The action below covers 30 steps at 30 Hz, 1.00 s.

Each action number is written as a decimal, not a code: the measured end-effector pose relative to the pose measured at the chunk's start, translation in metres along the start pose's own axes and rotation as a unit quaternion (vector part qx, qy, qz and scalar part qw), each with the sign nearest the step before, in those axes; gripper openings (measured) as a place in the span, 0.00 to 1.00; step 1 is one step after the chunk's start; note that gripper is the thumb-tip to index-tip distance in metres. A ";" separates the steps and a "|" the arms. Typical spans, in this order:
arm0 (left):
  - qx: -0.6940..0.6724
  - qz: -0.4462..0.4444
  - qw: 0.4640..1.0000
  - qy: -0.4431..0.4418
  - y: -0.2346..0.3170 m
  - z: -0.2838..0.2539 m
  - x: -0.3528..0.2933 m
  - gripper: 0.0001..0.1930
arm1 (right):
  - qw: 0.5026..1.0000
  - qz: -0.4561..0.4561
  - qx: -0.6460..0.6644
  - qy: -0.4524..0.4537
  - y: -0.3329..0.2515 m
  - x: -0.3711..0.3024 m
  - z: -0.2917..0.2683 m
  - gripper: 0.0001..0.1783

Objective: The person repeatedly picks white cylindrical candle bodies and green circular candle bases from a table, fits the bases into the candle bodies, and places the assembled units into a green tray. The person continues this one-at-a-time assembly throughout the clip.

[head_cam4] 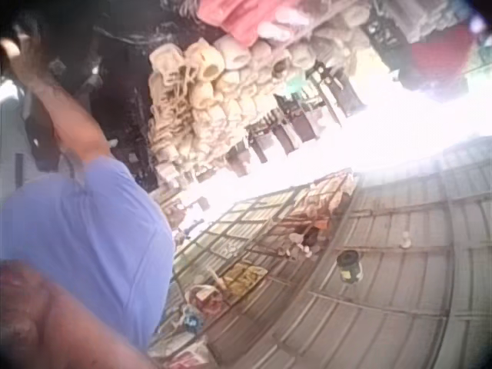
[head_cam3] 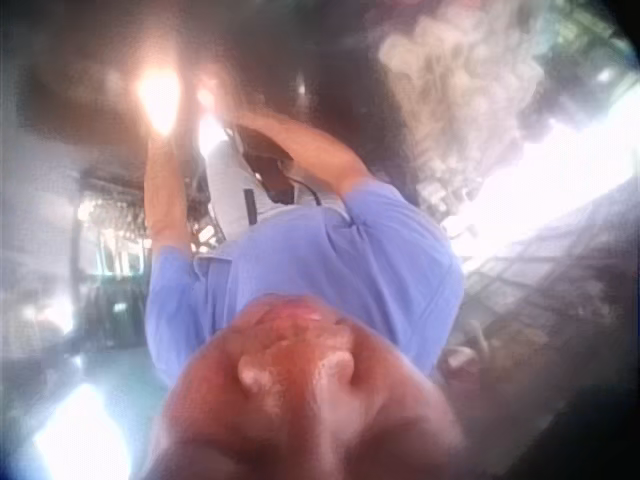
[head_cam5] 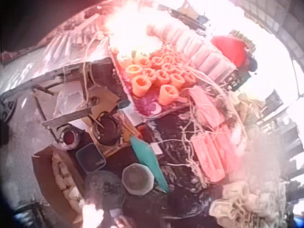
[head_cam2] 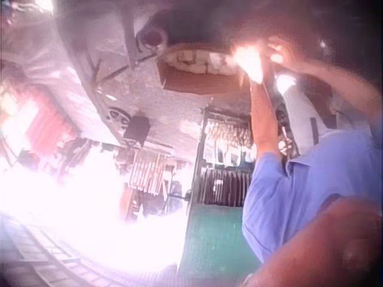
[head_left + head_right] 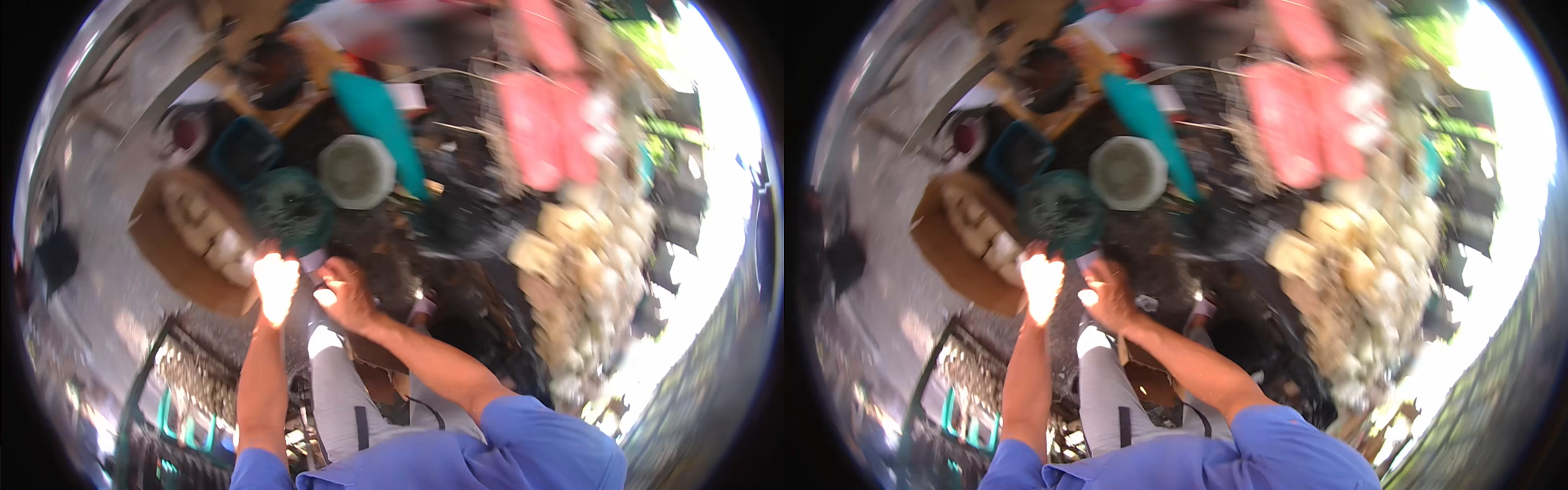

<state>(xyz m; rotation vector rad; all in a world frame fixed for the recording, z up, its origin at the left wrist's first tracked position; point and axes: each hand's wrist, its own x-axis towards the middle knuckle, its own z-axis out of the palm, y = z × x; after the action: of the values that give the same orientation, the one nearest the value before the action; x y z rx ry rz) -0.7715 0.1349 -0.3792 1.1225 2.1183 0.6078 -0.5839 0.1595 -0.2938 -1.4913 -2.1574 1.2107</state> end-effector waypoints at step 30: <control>-0.049 0.530 0.667 -0.522 0.847 0.427 -0.542 0.18 | 0.667 0.503 -0.351 0.422 0.459 -0.617 -0.733 0.29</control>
<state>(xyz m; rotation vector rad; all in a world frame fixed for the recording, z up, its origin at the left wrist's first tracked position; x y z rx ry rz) 0.2247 0.1614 0.0683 1.9499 0.3087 0.3437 0.4389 0.0429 -0.0326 -2.9204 -1.0302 -0.4241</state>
